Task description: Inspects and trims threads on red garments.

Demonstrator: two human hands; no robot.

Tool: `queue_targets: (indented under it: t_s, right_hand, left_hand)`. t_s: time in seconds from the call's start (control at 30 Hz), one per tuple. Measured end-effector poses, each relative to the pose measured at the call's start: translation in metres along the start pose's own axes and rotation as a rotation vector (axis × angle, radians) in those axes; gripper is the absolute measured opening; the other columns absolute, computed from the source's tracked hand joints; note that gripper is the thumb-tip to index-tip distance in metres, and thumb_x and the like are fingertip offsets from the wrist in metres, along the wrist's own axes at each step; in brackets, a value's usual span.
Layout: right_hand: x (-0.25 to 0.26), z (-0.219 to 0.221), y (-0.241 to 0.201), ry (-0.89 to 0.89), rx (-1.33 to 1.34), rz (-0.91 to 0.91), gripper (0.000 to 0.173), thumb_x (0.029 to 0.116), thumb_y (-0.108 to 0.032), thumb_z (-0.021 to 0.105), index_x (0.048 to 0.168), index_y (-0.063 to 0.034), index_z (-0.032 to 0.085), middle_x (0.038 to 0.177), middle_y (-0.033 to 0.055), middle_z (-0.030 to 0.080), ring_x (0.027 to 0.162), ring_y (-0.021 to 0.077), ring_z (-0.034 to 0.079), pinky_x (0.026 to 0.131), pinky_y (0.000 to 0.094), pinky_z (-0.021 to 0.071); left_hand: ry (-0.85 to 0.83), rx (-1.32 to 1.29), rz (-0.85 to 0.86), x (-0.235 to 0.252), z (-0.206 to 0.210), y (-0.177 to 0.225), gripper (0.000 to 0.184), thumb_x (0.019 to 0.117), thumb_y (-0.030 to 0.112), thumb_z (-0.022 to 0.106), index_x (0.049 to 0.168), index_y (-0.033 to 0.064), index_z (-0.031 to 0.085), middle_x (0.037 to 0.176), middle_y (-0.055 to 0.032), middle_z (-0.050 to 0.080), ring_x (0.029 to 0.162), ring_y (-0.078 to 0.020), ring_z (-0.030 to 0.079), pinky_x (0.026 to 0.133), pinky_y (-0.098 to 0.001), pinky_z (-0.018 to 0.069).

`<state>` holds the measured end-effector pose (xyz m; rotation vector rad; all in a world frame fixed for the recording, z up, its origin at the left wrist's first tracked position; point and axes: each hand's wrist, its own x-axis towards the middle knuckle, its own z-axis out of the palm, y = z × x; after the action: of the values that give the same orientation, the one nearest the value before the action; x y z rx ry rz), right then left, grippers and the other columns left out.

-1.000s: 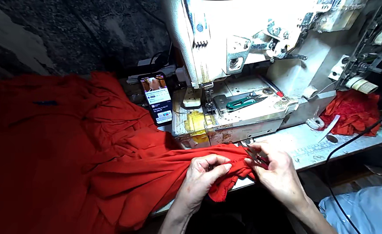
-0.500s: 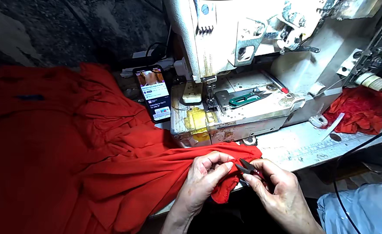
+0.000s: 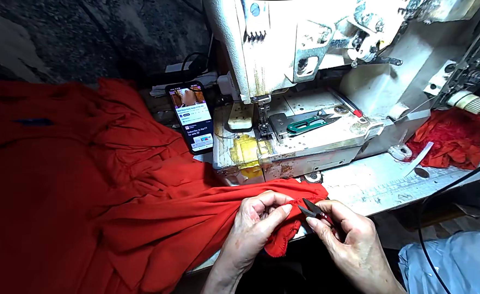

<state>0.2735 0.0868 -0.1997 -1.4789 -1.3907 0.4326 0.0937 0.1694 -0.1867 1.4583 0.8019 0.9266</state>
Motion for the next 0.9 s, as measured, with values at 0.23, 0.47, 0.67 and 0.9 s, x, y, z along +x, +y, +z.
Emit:
queue_targets:
  t_s: [0.23, 0.47, 0.67, 0.9]
  right_hand:
    - [-0.003, 0.016, 0.006, 0.089, 0.035, -0.105, 0.021, 0.0942, -0.028, 0.066, 0.098, -0.0081, 0.073, 0.073, -0.0077, 0.065, 0.06, -0.0049, 0.055, 0.055, 0.0133, 0.0466]
    - [-0.001, 0.01, -0.011, 0.146, 0.572, 0.052, 0.009, 0.096, -0.01, 0.065, 0.103, -0.0047, 0.065, 0.069, -0.0029, 0.064, 0.049, 0.0011, 0.054, 0.043, 0.0164, 0.0458]
    - [-0.01, 0.011, -0.006, 0.061, 0.171, -0.002, 0.018, 0.0932, -0.017, 0.069, 0.099, 0.0, 0.072, 0.074, -0.0037, 0.067, 0.063, -0.0056, 0.058, 0.059, 0.0123, 0.0498]
    - [-0.006, 0.011, -0.003, 0.047, 0.16, -0.017, 0.017, 0.0934, -0.018, 0.068, 0.097, -0.0025, 0.072, 0.074, -0.0032, 0.068, 0.063, -0.0036, 0.06, 0.057, 0.0144, 0.0511]
  left_hand:
    - [-0.037, -0.022, -0.005, -0.001, 0.0, 0.0, 0.011, 0.0919, 0.013, 0.068, 0.091, 0.0063, 0.077, 0.076, -0.0027, 0.07, 0.069, -0.0066, 0.065, 0.063, -0.0194, 0.0531]
    - [-0.042, -0.087, -0.084, -0.001, 0.0, 0.013, 0.011, 0.0915, 0.008, 0.067, 0.087, 0.0071, 0.077, 0.078, -0.0031, 0.072, 0.072, -0.0055, 0.066, 0.066, -0.0196, 0.0549]
    - [-0.027, -0.06, -0.062, -0.005, 0.003, 0.014, 0.015, 0.0927, 0.005, 0.064, 0.087, 0.0084, 0.077, 0.079, 0.003, 0.072, 0.074, -0.003, 0.067, 0.07, -0.0189, 0.0565]
    - [-0.027, -0.023, -0.018, -0.002, 0.004, 0.008, 0.012, 0.0906, 0.008, 0.066, 0.089, 0.0063, 0.078, 0.08, -0.0028, 0.072, 0.073, -0.0064, 0.067, 0.067, -0.0198, 0.0561]
